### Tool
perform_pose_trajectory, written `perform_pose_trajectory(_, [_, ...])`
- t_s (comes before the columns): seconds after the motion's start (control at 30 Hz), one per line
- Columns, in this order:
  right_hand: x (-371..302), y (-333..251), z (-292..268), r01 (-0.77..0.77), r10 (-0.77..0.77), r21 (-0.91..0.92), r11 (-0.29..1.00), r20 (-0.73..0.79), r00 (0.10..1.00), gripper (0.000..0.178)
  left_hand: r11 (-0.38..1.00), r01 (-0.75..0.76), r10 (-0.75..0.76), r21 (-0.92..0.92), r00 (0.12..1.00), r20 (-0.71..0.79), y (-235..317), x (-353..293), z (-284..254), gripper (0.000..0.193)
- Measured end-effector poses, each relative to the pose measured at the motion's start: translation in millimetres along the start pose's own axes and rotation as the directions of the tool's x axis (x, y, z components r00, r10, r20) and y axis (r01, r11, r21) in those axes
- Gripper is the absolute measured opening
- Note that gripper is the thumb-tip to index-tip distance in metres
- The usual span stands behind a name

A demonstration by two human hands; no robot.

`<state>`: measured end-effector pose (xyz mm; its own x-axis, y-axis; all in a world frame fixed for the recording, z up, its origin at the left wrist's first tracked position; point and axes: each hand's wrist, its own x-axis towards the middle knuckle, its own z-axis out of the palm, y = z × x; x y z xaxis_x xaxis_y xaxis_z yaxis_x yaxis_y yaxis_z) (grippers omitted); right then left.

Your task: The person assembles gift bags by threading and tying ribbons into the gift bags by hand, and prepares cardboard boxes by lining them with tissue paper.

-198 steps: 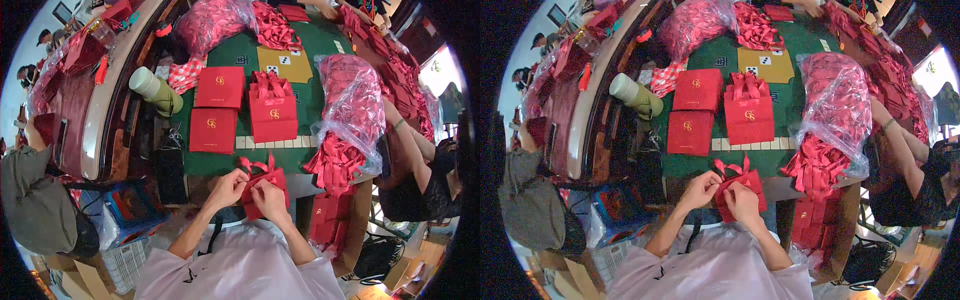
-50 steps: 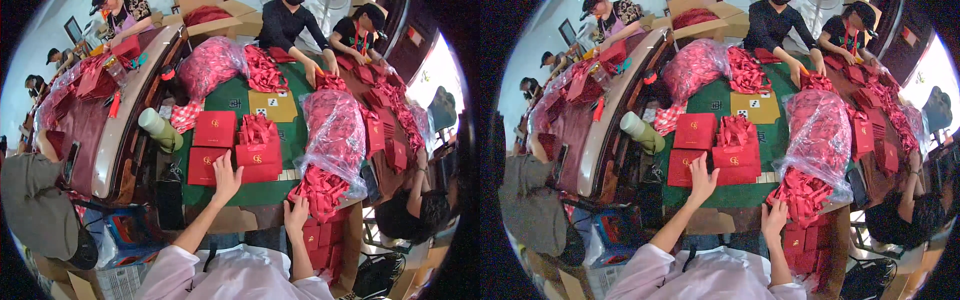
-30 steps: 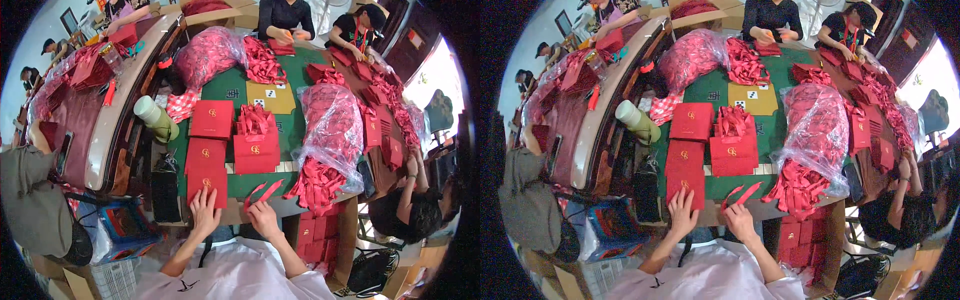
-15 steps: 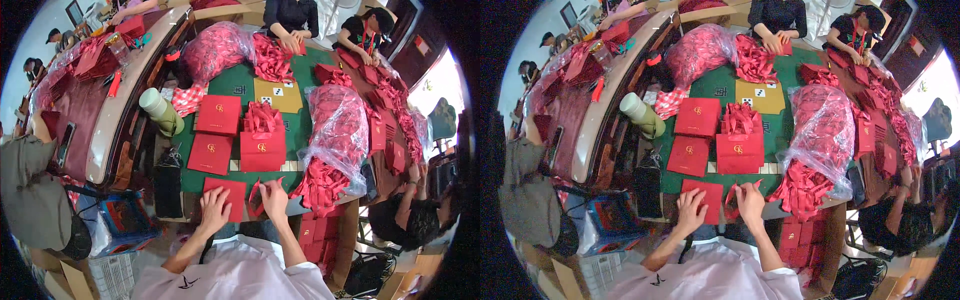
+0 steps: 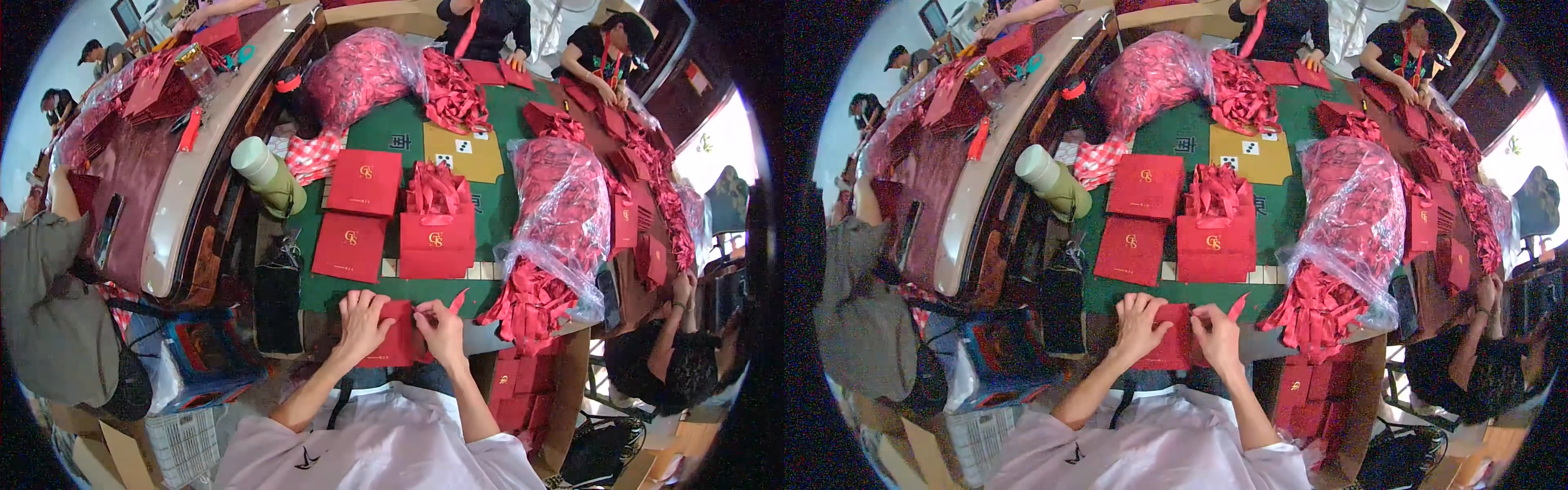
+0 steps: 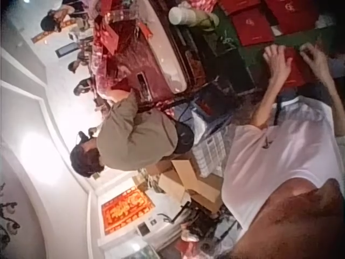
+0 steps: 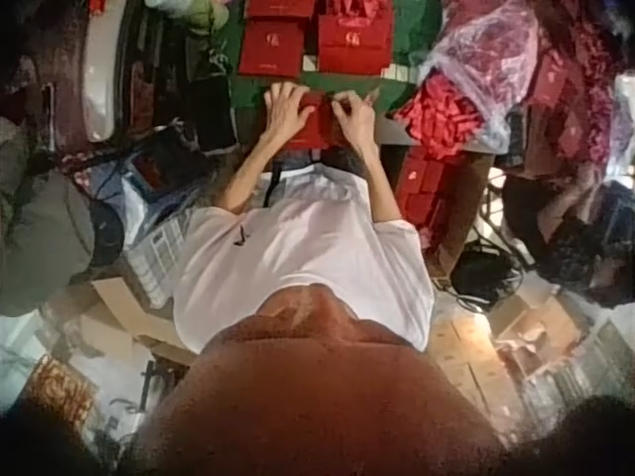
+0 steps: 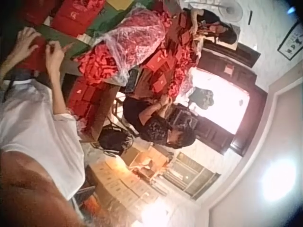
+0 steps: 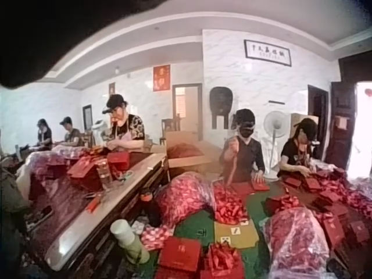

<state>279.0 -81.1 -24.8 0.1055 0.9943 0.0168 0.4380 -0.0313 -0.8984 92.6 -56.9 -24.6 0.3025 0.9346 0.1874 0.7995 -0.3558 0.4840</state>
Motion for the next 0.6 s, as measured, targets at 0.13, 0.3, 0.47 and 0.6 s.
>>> perform_pose_trajectory(0.13, [-6, -12, 4, 0.029, -0.028, -0.026, 0.999, 0.043, 0.999, 0.012, 0.998, 0.051, -0.049, -0.024, 0.998, 0.05, 8, 5, -6, 0.04])
perform_pose_trajectory(0.3, [-10, -7, 15, 0.065, -0.064, -0.049, 0.997, 0.009, 0.998, 0.011, 0.991, 0.047, -0.039, -0.127, 0.997, 0.07, 13, 7, -7, 0.036])
perform_pose_trajectory(0.47, [-13, -8, 18, 0.03, -0.031, -0.045, 0.999, -0.027, 0.999, 0.011, 0.978, 0.079, -0.065, -0.192, 0.995, 0.078, 14, 3, -4, 0.03])
perform_pose_trajectory(0.6, [-14, -6, 21, 0.157, -0.164, -0.086, 0.984, -0.088, 0.982, 0.009, 0.959, 0.105, -0.076, -0.264, 0.99, 0.118, 12, 1, -2, 0.024])
